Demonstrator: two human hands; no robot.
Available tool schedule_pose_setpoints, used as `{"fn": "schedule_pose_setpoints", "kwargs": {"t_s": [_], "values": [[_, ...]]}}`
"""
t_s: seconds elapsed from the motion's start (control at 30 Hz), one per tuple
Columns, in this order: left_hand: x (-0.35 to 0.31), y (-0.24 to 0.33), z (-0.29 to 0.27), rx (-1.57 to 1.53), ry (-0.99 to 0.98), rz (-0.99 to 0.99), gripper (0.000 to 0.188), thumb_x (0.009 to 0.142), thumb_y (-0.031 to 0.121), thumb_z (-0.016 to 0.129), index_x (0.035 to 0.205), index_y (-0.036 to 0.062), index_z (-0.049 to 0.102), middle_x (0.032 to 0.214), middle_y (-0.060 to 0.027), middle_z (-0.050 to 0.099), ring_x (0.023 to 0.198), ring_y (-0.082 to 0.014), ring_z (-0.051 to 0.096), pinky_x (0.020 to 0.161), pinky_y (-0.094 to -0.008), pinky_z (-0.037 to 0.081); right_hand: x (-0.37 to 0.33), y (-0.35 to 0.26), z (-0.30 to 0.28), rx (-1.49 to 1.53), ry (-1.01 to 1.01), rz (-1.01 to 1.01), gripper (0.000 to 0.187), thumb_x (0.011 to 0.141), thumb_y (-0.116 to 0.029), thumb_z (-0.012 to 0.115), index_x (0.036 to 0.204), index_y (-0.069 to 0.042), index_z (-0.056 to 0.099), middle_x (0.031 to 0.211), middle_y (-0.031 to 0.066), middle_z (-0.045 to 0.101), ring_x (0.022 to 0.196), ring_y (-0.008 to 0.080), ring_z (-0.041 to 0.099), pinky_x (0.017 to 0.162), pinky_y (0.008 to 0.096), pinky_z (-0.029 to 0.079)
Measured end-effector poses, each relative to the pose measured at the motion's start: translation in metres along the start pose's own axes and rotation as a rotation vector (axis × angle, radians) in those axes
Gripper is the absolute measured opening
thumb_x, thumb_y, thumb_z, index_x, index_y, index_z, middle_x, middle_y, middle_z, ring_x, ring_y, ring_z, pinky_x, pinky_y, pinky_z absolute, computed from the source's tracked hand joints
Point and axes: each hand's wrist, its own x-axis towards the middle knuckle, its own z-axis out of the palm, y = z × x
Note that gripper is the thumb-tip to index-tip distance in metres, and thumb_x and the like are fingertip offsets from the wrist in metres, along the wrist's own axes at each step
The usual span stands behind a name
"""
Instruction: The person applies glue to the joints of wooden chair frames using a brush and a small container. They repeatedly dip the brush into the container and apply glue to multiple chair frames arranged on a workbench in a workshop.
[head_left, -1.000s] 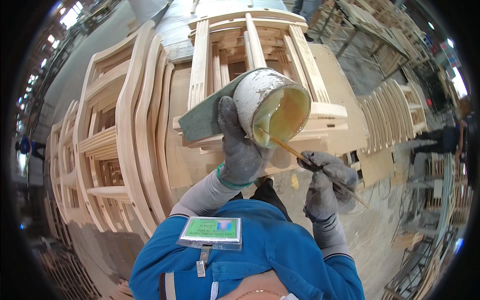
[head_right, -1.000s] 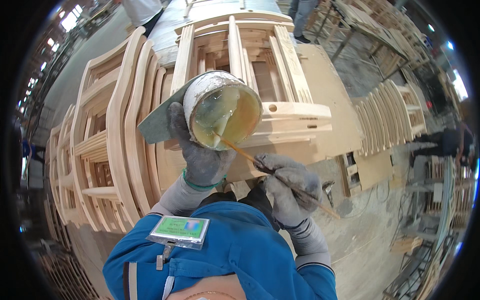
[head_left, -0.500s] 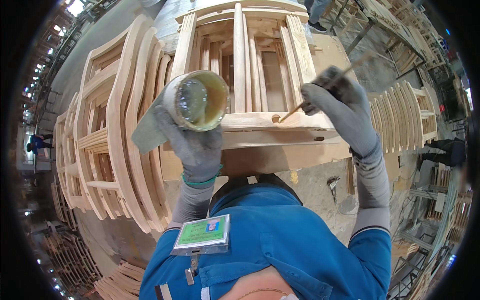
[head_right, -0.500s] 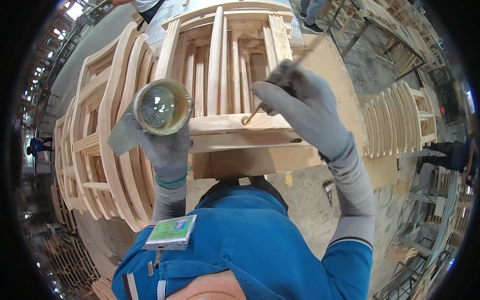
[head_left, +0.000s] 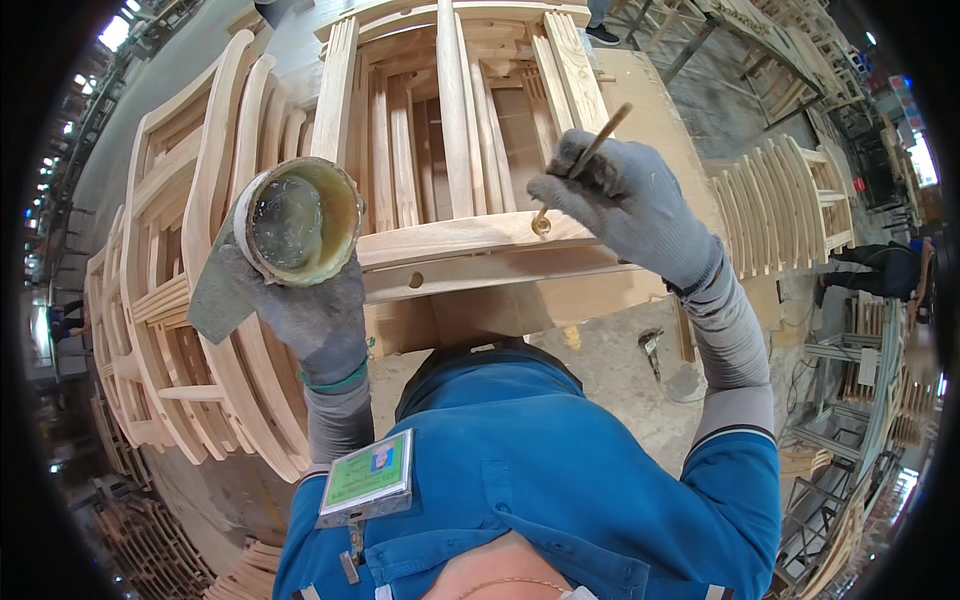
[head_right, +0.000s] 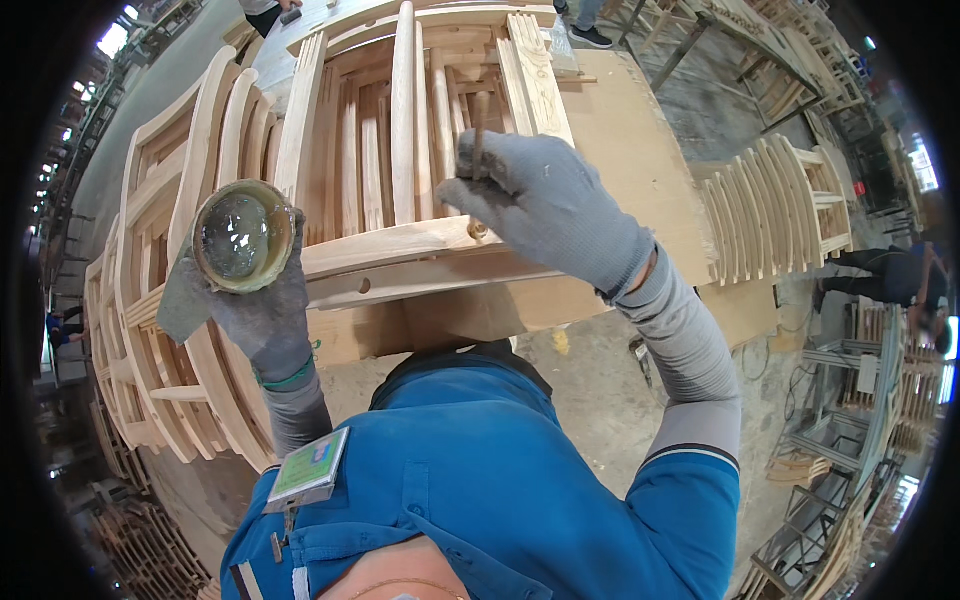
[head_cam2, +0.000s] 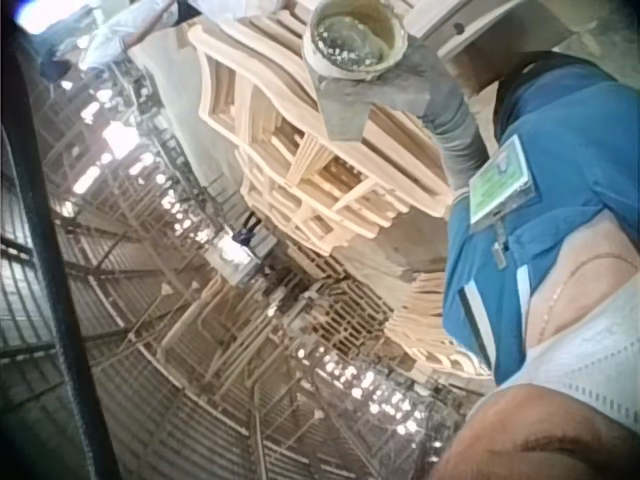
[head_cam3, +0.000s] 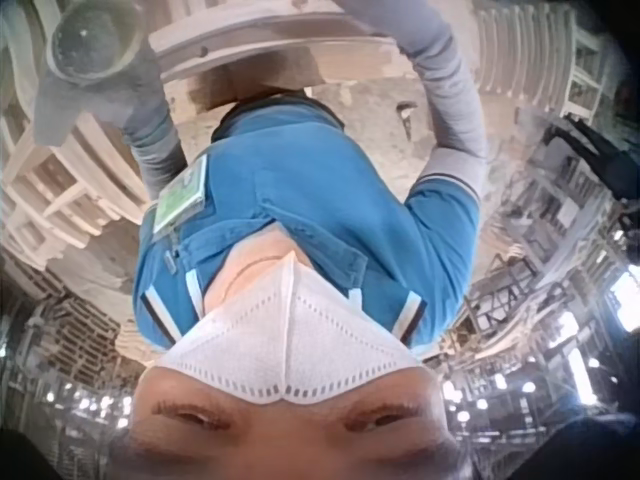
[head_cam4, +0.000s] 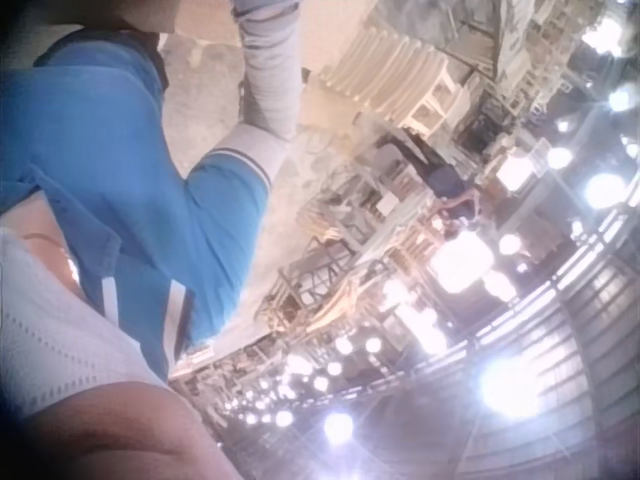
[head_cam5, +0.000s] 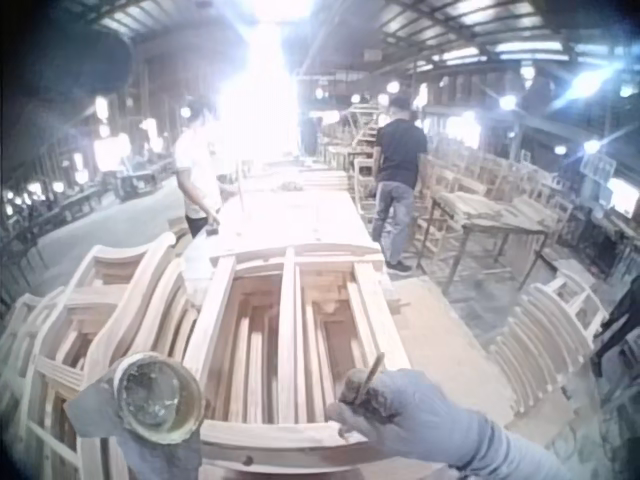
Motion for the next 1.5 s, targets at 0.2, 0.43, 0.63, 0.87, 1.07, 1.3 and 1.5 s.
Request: {"fn": "schedule_pose_setpoints", "kwargs": {"t_s": [0.2, 0.43, 0.63, 0.87, 1.07, 1.3, 1.5], "values": [[0.0, 0.004, -0.003, -0.059, 0.015, -0.004, 0.048, 0.093, 0.048, 0.035, 0.129, 0.0173, 0.041, 0.131, -0.0092, 0.042, 0.122, -0.0291, 0.042, 0.099, -0.0557, 0.039, 0.001, -0.011, -0.004, -0.06, -0.107, 0.167, 0.027, 0.082, -0.027, 0.065, 0.077, -0.003, 0.056, 0.056, 0.0103, 0.052, 0.05, 0.0231, 0.053, 0.049, 0.0331, 0.041], [0.001, 0.008, 0.002, -0.05, 0.039, -0.021, 0.048, 0.094, 0.048, 0.036, 0.128, 0.0139, 0.039, 0.126, -0.0095, 0.046, 0.117, -0.0233, 0.047, 0.095, -0.0442, 0.045, -0.001, -0.006, 0.001, -0.027, 0.0, 0.108, 0.02, 0.082, -0.021, 0.067, 0.08, -0.003, 0.058, 0.059, 0.01, 0.057, 0.048, 0.0176, 0.054, 0.047, 0.0291, 0.041], [0.009, 0.007, -0.008, -0.042, 0.019, -0.01, 0.048, 0.094, 0.048, 0.034, 0.129, 0.0165, 0.041, 0.129, -0.01, 0.044, 0.12, -0.0282, 0.044, 0.098, -0.0543, 0.041, 0.011, -0.016, -0.006, 0.019, -0.157, 0.184, 0.022, 0.081, -0.022, 0.068, 0.08, -0.002, 0.058, 0.061, 0.0097, 0.058, 0.052, 0.0198, 0.056, 0.05, 0.0304, 0.042], [0.015, 0.005, -0.005, -0.033, 0.085, -0.02, 0.049, 0.09, 0.051, 0.041, 0.124, 0.0162, 0.046, 0.126, -0.01, 0.047, 0.117, -0.0298, 0.047, 0.098, -0.0553, 0.04, 0.012, -0.017, -0.007, -0.074, -0.12, 0.127, 0.023, 0.08, -0.02, 0.069, 0.076, -0.002, 0.056, 0.054, 0.003, 0.049, 0.049, 0.0083, 0.042, 0.047, 0.0248, 0.036], [0.017, 0.004, -0.016, -0.157, -0.167, -0.059, 0.047, 0.09, 0.05, 0.043, 0.123, 0.0167, 0.047, 0.127, -0.0098, 0.047, 0.116, -0.028, 0.048, 0.1, -0.0556, 0.039, 0.006, -0.006, -0.012, 0.058, 0.005, 0.16, 0.029, 0.081, -0.028, 0.066, 0.078, -0.002, 0.054, 0.06, 0.0134, 0.054, 0.053, 0.0266, 0.053, 0.052, 0.0338, 0.042], [0.014, 0.001, 0.0, -0.02, -0.113, -0.039, 0.046, 0.092, 0.049, 0.037, 0.126, 0.0183, 0.044, 0.127, -0.0105, 0.045, 0.119, -0.0283, 0.046, 0.099, -0.057, 0.039, -0.002, 0.005, 0.0, 0.075, 0.051, 0.139, 0.028, 0.081, -0.028, 0.065, 0.08, -0.002, 0.055, 0.06, 0.0142, 0.054, 0.052, 0.0254, 0.054, 0.051, 0.0338, 0.043], [0.012, 0.006, -0.003, -0.049, -0.071, -0.072, 0.05, 0.091, 0.05, 0.041, 0.126, 0.0154, 0.045, 0.128, -0.0105, 0.045, 0.12, -0.0292, 0.044, 0.102, -0.0574, 0.034, 0.0, -0.002, -0.012, 0.14, 0.058, 0.182, 0.026, 0.08, -0.025, 0.066, 0.082, -0.001, 0.055, 0.061, 0.013, 0.054, 0.052, 0.0229, 0.053, 0.052, 0.0318, 0.043]]}}
